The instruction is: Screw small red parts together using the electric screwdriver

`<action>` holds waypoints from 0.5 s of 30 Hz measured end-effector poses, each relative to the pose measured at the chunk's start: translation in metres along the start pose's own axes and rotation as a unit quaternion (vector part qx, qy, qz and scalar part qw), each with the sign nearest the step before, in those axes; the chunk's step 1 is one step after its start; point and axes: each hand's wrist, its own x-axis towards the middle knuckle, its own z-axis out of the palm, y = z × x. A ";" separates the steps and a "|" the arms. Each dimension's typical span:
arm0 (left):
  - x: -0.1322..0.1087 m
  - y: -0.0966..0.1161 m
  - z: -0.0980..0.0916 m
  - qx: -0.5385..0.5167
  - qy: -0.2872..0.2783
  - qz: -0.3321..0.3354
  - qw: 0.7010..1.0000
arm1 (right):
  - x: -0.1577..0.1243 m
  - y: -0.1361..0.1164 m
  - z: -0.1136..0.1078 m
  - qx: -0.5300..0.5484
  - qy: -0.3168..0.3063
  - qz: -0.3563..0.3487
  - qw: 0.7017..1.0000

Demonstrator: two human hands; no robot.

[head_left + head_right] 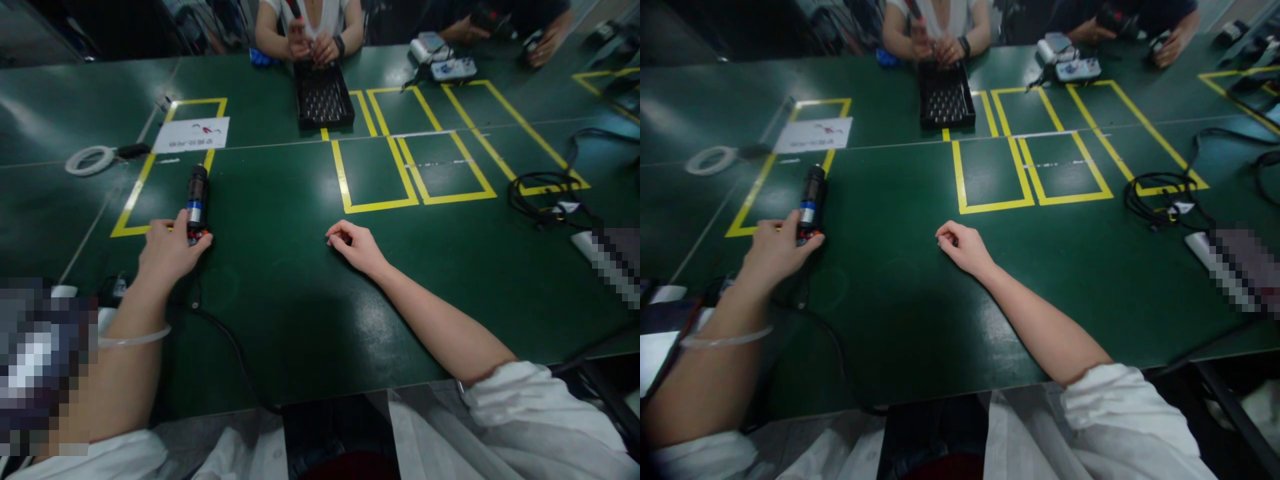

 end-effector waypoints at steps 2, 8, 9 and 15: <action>0.008 -0.018 0.002 0.004 -0.008 -0.028 1.000 | 0.000 0.000 0.000 0.000 -0.003 0.004 1.000; 0.012 -0.045 -0.003 0.014 -0.019 -0.087 0.996 | 0.001 0.000 0.000 -0.007 -0.008 0.004 1.000; 0.009 -0.044 -0.004 0.021 -0.003 -0.087 0.996 | 0.001 0.000 0.000 -0.009 -0.009 0.002 1.000; -0.008 -0.021 -0.002 0.072 0.093 -0.083 0.989 | 0.000 -0.001 -0.001 -0.019 -0.014 0.003 1.000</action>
